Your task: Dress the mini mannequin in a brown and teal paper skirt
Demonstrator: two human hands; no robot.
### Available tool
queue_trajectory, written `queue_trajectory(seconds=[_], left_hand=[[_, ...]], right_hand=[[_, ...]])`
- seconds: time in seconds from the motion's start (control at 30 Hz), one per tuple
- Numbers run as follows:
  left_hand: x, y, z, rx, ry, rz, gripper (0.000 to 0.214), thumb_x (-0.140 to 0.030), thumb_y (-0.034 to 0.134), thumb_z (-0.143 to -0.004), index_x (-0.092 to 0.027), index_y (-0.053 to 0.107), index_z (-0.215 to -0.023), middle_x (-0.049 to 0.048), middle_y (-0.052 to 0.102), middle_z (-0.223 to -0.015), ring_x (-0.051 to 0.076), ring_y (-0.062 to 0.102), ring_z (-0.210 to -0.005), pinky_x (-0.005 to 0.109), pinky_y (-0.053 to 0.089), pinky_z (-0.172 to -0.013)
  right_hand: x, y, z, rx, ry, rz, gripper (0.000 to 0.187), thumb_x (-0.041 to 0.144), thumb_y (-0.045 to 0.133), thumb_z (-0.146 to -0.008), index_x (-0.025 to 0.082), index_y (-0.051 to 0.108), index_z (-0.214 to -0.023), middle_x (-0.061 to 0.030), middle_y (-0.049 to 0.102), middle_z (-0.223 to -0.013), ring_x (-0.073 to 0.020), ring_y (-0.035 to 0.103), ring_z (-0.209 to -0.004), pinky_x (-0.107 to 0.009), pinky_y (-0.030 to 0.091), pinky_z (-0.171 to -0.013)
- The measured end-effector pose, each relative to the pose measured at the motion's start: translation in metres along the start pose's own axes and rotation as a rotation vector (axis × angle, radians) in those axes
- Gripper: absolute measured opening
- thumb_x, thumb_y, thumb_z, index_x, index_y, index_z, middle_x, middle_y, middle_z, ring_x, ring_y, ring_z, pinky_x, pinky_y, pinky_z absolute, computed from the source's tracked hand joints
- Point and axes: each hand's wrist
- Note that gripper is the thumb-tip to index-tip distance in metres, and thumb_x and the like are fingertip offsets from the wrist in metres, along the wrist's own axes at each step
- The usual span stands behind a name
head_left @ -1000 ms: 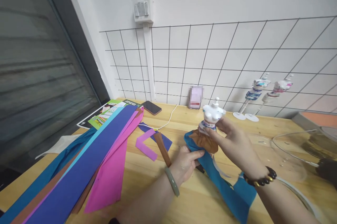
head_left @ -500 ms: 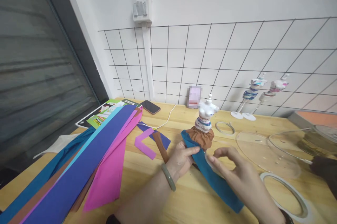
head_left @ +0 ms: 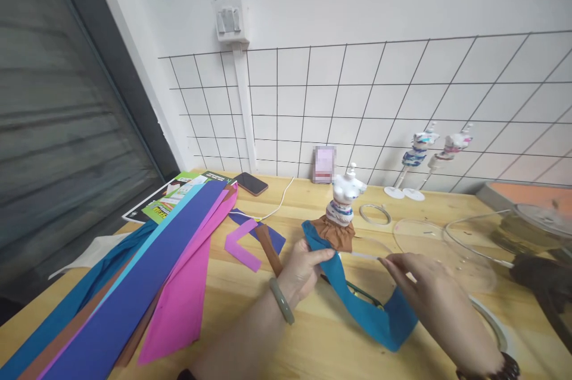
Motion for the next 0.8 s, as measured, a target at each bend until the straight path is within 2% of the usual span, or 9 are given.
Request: queue_trajectory(seconds=[0.2, 0.3, 0.37, 0.47, 0.5, 0.57, 0.63, 0.67, 0.8], left_hand=[[-0.005, 0.004, 0.002, -0.023, -0.013, 0.0, 0.032, -0.015, 0.071, -0.055, -0.013, 0.062, -0.085, 0.0039, 0.063, -0.075, 0.013, 0.056, -0.065, 0.026, 0.041, -0.065], [-0.006, 0.004, 0.002, -0.005, -0.016, 0.017, 0.031, -0.015, 0.07, -0.056, -0.012, 0.062, -0.086, 0.0048, 0.063, -0.076, 0.015, 0.057, -0.067, 0.029, 0.043, -0.067], [-0.007, 0.004, 0.002, 0.017, 0.001, 0.026, 0.029, -0.014, 0.068, -0.058, -0.012, 0.061, -0.086, 0.0047, 0.062, -0.075, 0.015, 0.056, -0.067, 0.03, 0.043, -0.068], [-0.007, 0.006, 0.003, 0.028, 0.003, 0.028, 0.029, -0.012, 0.067, -0.06, -0.013, 0.06, -0.088, 0.0045, 0.062, -0.077, 0.014, 0.056, -0.068, 0.03, 0.043, -0.07], [-0.007, 0.007, 0.003, 0.024, -0.007, 0.028, 0.031, -0.012, 0.068, -0.059, -0.013, 0.06, -0.089, 0.0048, 0.062, -0.079, 0.015, 0.056, -0.069, 0.031, 0.043, -0.071], [-0.007, 0.009, 0.004, 0.016, -0.021, 0.027, 0.034, -0.012, 0.069, -0.058, -0.014, 0.059, -0.091, 0.0057, 0.062, -0.084, 0.015, 0.057, -0.072, 0.031, 0.043, -0.073], [-0.006, 0.01, 0.005, 0.01, -0.013, 0.015, 0.034, -0.012, 0.069, -0.057, -0.014, 0.059, -0.09, 0.0061, 0.063, -0.084, 0.016, 0.057, -0.074, 0.031, 0.043, -0.073], [-0.006, 0.01, 0.005, 0.007, -0.008, 0.004, 0.034, -0.012, 0.069, -0.058, -0.014, 0.059, -0.09, 0.0059, 0.063, -0.083, 0.015, 0.057, -0.073, 0.03, 0.042, -0.072], [-0.006, 0.01, 0.006, 0.006, 0.007, -0.02, 0.031, -0.013, 0.069, -0.058, -0.014, 0.059, -0.088, 0.0056, 0.063, -0.083, 0.016, 0.057, -0.075, 0.029, 0.041, -0.073]], right_hand=[[-0.029, -0.004, -0.004, -0.04, 0.141, 0.119, 0.034, 0.047, 0.04, -0.08, 0.022, 0.06, -0.07, -0.0038, 0.066, -0.068, -0.0217, 0.059, -0.065, -0.031, 0.038, -0.056], [-0.041, 0.001, -0.003, -0.01, 0.215, 0.075, 0.033, 0.046, 0.04, -0.08, 0.022, 0.061, -0.071, -0.0035, 0.066, -0.067, -0.022, 0.06, -0.065, -0.032, 0.04, -0.056], [-0.044, 0.006, -0.002, -0.01, 0.231, 0.012, 0.033, 0.046, 0.041, -0.08, 0.021, 0.061, -0.077, -0.0054, 0.067, -0.074, -0.0228, 0.061, -0.069, -0.034, 0.043, -0.059], [-0.028, 0.008, 0.003, -0.189, 0.132, -0.046, 0.034, 0.045, 0.044, -0.078, 0.018, 0.059, -0.092, -0.0111, 0.063, -0.095, -0.0267, 0.058, -0.087, -0.04, 0.043, -0.074], [-0.018, 0.006, 0.005, -0.273, 0.083, -0.067, 0.032, 0.043, 0.045, -0.077, 0.018, 0.057, -0.094, -0.0118, 0.062, -0.098, -0.0272, 0.056, -0.091, -0.042, 0.042, -0.077], [0.008, 0.002, 0.009, -0.317, -0.032, -0.187, 0.019, 0.034, 0.049, -0.077, 0.021, 0.057, -0.087, -0.0095, 0.063, -0.09, -0.0245, 0.057, -0.088, -0.039, 0.042, -0.077], [0.034, 0.0, 0.011, -0.231, -0.133, -0.317, 0.012, 0.029, 0.052, -0.077, 0.023, 0.057, -0.085, -0.0071, 0.064, -0.082, -0.0225, 0.058, -0.081, -0.037, 0.044, -0.074], [0.045, 0.001, 0.011, -0.156, -0.121, -0.376, 0.012, 0.029, 0.051, -0.078, 0.023, 0.057, -0.086, -0.0074, 0.064, -0.083, -0.0224, 0.058, -0.081, -0.037, 0.044, -0.073], [0.067, 0.017, 0.002, 0.096, 0.156, -0.668, 0.023, 0.038, 0.047, -0.079, 0.021, 0.054, -0.093, -0.007, 0.064, -0.087, -0.0204, 0.059, -0.082, -0.033, 0.047, -0.071]])
Point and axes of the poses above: each hand's wrist, its own z-axis away from the middle knuckle, its own y-axis out of the palm, x = y × z
